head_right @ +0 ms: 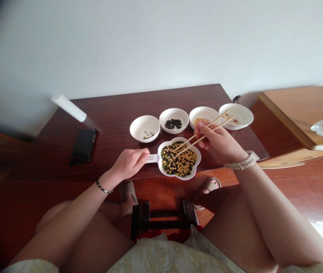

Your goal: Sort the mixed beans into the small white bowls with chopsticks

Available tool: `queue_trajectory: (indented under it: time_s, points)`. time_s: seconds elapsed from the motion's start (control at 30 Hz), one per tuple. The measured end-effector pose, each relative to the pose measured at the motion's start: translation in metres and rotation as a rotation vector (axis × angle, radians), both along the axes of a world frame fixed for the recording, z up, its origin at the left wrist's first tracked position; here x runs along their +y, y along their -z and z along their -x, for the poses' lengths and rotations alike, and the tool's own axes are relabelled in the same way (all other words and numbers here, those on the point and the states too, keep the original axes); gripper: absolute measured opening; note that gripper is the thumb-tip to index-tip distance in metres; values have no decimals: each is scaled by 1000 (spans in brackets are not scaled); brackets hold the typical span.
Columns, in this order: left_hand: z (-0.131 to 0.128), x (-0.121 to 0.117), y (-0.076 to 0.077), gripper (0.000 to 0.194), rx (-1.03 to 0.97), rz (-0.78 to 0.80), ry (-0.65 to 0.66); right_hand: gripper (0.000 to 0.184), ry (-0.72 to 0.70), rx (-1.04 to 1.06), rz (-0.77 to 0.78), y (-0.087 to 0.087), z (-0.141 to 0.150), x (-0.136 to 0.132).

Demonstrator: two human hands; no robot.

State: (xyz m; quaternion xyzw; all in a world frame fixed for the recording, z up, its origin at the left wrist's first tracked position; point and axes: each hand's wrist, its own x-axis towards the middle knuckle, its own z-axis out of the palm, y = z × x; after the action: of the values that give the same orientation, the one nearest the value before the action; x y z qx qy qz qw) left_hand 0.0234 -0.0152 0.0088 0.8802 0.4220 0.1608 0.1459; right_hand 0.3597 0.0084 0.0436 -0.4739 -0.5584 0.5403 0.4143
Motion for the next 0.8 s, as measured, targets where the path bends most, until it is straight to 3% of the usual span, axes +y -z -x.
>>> queue_trajectory:
  time_s: [0.23, 0.8]
  points:
    - [1, 1, -1, 38, -8, 17, 15, 41, 14, -20, -7, 7, 1, 4]
    - [3, 2, 0, 39, 10, 8, 23, 38, 66, 88, -33, 0, 4, 8]
